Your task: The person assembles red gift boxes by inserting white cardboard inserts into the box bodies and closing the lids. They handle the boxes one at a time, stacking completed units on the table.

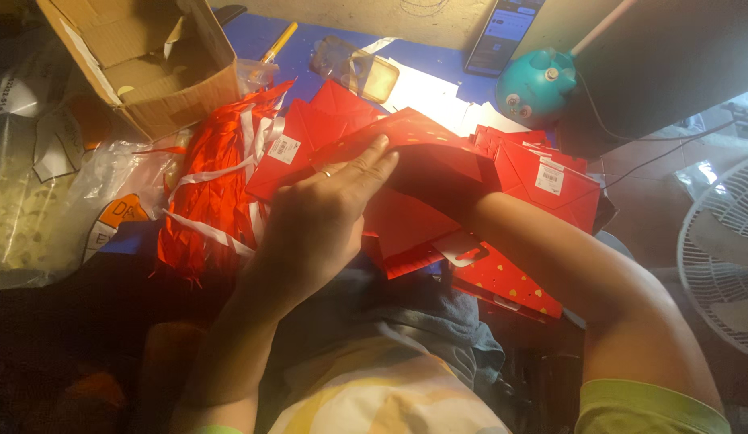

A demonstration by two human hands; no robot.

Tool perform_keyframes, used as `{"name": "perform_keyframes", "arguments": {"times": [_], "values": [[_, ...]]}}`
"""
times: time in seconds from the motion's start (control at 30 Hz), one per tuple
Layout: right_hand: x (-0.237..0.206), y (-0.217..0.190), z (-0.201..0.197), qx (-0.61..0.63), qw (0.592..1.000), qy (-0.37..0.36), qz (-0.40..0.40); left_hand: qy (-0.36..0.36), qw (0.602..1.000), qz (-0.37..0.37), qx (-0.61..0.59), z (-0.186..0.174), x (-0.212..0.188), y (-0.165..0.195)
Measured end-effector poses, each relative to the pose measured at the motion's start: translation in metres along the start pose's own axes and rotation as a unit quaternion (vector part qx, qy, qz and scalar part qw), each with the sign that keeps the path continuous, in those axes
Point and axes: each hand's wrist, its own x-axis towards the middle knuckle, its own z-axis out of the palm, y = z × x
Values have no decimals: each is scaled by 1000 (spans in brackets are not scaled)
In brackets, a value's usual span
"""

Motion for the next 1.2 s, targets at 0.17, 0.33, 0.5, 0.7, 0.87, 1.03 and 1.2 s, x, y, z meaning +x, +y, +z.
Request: {"name": "perform_keyframes", "arguments": {"times": [0.17,0.33,0.5,0.7,0.87,1.03,1.2], "values": [[0,0,1,5,1000,3,-6,20,1000,9,-4,-5,-1,-2],[-4,0,2,8,1000,9,-12,18,1000,7,12,-1,0,0],[-18,-4,5,7,1000,-5,-21,29,999,14,9,1,2,3],[-15,-7,11,12,999,-13,-33,17,1000,12,15,1,0,4],[-1,-10,12,13,999,-9,-43,25,1000,-2,9,-4,1,-2],[-2,-13,12,17,999,-6,-50,2,1000,3,-3,-5,5,-4],[-8,-13,16,15,999,-14,-51,22,1000,3,0,-2,5,-2]]}}
